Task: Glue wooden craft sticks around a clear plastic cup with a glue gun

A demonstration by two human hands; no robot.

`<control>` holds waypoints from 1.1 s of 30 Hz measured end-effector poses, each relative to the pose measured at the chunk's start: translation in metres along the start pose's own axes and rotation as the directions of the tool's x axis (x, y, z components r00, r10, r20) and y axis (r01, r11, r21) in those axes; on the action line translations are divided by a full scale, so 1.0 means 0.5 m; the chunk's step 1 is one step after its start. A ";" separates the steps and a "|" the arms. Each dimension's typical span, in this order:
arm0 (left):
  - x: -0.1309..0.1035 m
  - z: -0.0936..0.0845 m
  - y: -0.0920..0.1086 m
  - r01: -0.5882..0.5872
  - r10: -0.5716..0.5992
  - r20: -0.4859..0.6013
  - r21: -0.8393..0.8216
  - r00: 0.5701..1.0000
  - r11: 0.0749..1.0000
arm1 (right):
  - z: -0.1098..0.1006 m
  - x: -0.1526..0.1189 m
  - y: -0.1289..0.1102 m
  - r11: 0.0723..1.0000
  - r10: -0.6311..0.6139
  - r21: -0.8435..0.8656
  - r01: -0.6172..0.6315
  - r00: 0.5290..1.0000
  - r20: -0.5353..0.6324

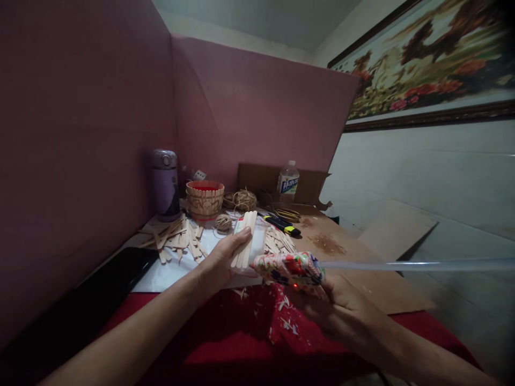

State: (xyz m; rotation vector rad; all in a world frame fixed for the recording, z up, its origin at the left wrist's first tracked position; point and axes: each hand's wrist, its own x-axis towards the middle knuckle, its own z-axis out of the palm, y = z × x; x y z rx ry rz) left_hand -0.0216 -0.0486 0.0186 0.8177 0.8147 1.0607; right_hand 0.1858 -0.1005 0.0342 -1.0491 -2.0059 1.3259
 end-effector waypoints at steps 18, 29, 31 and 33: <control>0.003 -0.006 -0.007 -0.030 0.032 -0.027 0.061 0.999 0.998 | -0.002 0.001 0.000 0.998 0.067 0.002 -0.067 0.997 -0.041; -0.005 -0.001 -0.004 -0.047 0.046 0.019 0.063 0.999 0.997 | -0.002 0.006 -0.008 0.999 0.018 0.030 -0.016 0.996 -0.087; -0.005 -0.002 -0.005 -0.045 0.043 0.038 0.064 0.998 0.997 | -0.001 0.006 -0.020 0.999 0.019 0.028 -0.017 0.996 -0.091; -0.004 -0.004 -0.007 -0.048 0.045 0.043 0.068 0.998 0.997 | 0.000 0.004 -0.029 0.999 0.026 0.023 -0.024 0.995 -0.097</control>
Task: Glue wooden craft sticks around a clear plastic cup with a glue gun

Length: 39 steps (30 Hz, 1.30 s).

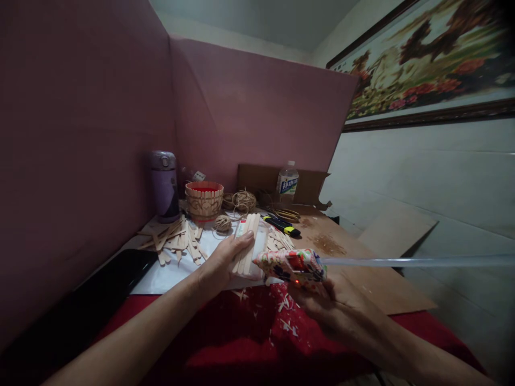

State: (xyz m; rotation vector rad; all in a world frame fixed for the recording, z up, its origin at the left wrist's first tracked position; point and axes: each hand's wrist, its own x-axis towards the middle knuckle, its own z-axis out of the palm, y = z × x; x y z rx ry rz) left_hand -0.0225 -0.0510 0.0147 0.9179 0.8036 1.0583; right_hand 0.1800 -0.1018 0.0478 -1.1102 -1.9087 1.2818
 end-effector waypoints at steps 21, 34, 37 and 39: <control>-0.013 0.012 0.008 -0.040 0.039 0.040 0.022 0.998 0.999 | -0.008 0.010 0.050 1.000 0.002 -0.014 -0.003 0.999 -0.035; -0.012 0.001 0.002 -0.047 0.046 0.068 0.011 0.997 0.999 | -0.013 0.001 0.023 0.999 0.040 0.026 -0.040 0.999 -0.018; -0.015 0.006 0.005 -0.059 0.058 0.077 0.009 0.995 0.998 | -0.014 0.000 0.019 0.999 0.043 0.017 -0.043 0.999 -0.016; -0.017 0.010 0.007 -0.056 0.056 0.077 0.007 0.995 0.998 | -0.015 0.000 0.017 0.999 0.032 0.012 -0.032 0.999 -0.028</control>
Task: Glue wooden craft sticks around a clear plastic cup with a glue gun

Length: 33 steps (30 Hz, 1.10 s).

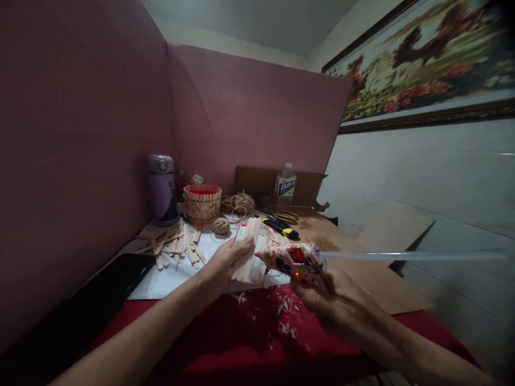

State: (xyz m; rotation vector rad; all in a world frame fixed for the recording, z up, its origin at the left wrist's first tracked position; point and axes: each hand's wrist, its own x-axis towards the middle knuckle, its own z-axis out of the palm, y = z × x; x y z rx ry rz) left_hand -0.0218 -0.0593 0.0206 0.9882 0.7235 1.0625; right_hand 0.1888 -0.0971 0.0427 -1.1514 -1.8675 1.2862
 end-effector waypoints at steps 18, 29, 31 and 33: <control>0.008 -0.003 -0.006 -0.019 0.019 0.025 0.016 1.000 1.000 | 0.001 -0.003 -0.018 0.999 -0.022 -0.040 0.021 0.999 -0.030; 0.013 -0.010 -0.012 -0.025 0.023 0.047 0.041 0.999 0.999 | 0.002 0.000 -0.022 0.995 -0.023 -0.095 0.017 0.998 -0.057; 0.015 -0.013 -0.014 -0.032 0.030 0.057 0.035 0.998 0.999 | 0.000 0.001 -0.025 0.993 -0.029 -0.113 0.022 0.998 -0.057; 0.017 -0.015 -0.017 -0.024 0.023 0.045 0.041 0.999 0.999 | -0.001 0.001 -0.026 0.992 -0.031 -0.125 0.021 0.997 -0.075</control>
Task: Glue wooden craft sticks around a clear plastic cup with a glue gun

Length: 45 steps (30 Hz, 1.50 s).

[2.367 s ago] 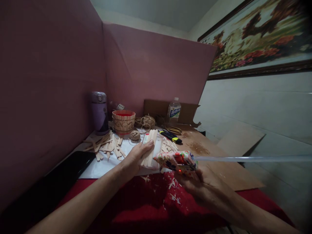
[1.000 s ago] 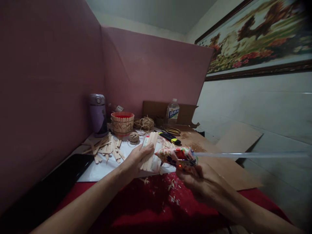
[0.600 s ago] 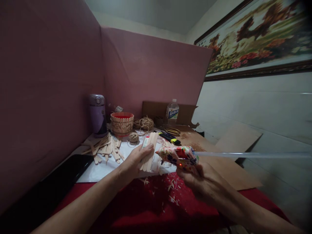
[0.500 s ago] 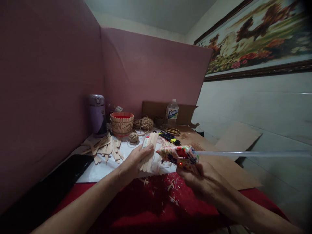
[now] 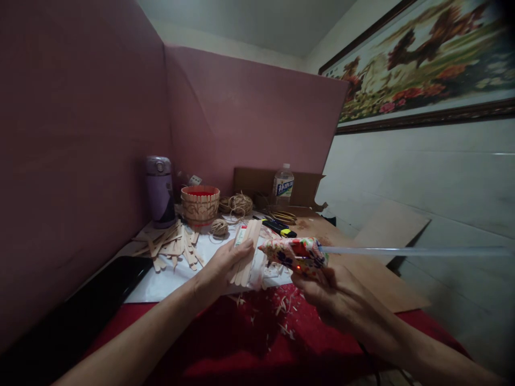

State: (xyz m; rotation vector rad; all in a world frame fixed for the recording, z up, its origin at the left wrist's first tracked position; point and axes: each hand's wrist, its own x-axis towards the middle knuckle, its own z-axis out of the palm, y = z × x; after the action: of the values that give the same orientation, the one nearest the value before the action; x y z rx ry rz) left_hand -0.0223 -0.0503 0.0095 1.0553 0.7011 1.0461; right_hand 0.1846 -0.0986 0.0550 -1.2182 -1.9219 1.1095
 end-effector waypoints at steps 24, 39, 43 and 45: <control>-0.004 -0.001 0.003 0.034 -0.034 -0.002 0.064 0.999 0.997 | -0.010 0.000 -0.002 0.999 -0.046 -0.008 0.046 0.999 -0.024; -0.002 -0.003 -0.005 -0.017 0.015 0.040 0.054 0.999 0.998 | -0.014 0.005 -0.007 0.999 -0.034 0.030 0.035 0.999 -0.025; -0.002 -0.002 -0.006 -0.022 0.020 0.044 0.046 0.999 0.999 | -0.016 0.004 -0.011 0.999 -0.049 0.020 0.050 0.998 -0.046; -0.003 -0.002 -0.005 -0.021 0.019 0.039 0.048 0.999 0.999 | -0.017 0.003 -0.011 0.998 -0.049 0.025 0.050 0.998 -0.043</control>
State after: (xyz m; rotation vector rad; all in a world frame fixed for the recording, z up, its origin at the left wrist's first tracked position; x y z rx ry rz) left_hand -0.0227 -0.0517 0.0068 1.1232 0.6886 1.0275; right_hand 0.1887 -0.0960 0.0638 -1.1646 -1.8904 1.0715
